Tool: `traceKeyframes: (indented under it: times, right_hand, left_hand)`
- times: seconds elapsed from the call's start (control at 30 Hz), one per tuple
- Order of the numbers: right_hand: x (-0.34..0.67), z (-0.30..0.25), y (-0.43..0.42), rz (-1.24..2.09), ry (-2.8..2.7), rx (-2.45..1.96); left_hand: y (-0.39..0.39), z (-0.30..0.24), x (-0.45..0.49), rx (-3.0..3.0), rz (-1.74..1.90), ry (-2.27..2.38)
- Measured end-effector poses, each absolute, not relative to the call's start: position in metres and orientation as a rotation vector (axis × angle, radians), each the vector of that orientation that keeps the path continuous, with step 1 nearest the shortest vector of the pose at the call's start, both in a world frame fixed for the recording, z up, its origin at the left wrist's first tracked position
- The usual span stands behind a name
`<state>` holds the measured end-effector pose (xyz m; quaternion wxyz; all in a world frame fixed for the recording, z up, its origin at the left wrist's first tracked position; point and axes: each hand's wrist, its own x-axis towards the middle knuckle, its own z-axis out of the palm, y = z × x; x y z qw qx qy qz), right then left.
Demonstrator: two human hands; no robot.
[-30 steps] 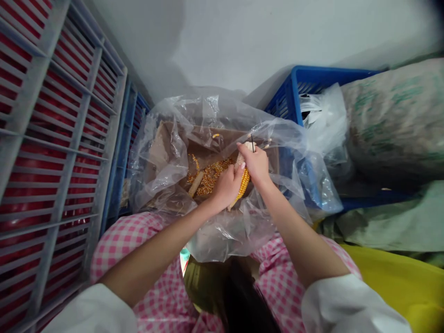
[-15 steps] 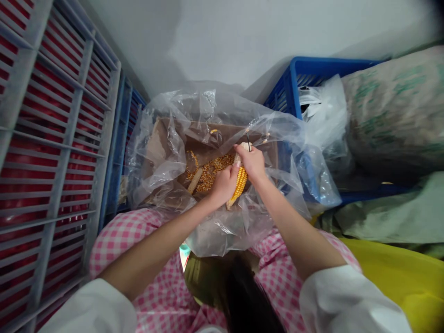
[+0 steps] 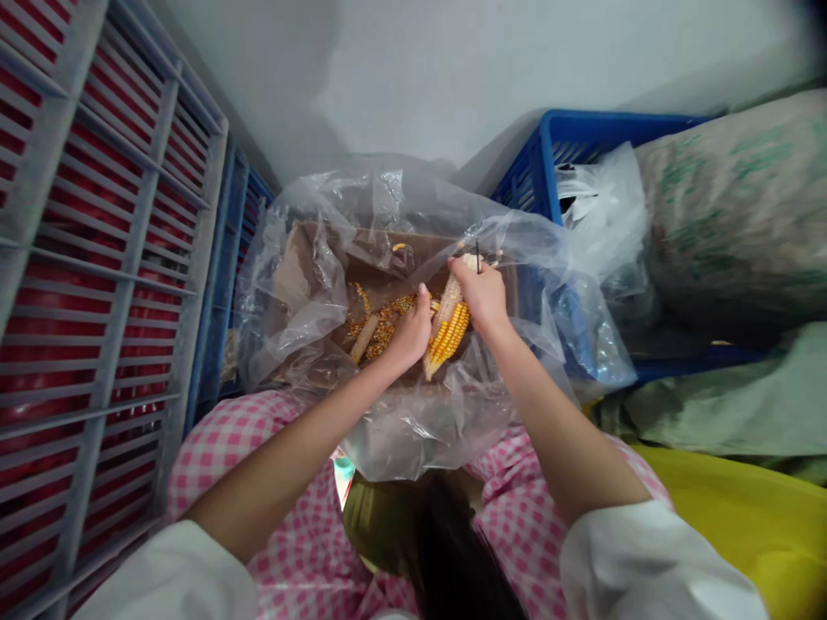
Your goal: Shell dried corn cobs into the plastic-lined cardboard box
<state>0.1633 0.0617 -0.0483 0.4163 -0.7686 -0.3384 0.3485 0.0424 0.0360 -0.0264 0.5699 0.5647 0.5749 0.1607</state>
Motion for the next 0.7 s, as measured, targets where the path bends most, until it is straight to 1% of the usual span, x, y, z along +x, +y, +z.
traceKeyframes:
  times: [0.17,0.27,0.47,0.7]
  right_hand:
    - [0.173,-0.049,0.065,0.845,-0.837,-1.917]
    - [0.175,-0.052,0.065,0.857,-0.836,-1.916]
    - [0.171,-0.053,0.065,0.888,-0.797,-1.904]
    - [0.17,-0.057,0.064,0.915,-0.75,-1.919]
  left_hand:
    - [0.027,-0.024,0.042,1.583,0.299,1.284]
    - [0.021,-0.028,0.046,1.631,0.252,1.303]
    - [0.018,-0.034,0.049,1.57,0.324,1.34]
    - [0.016,-0.041,0.049,1.304,0.377,1.298]
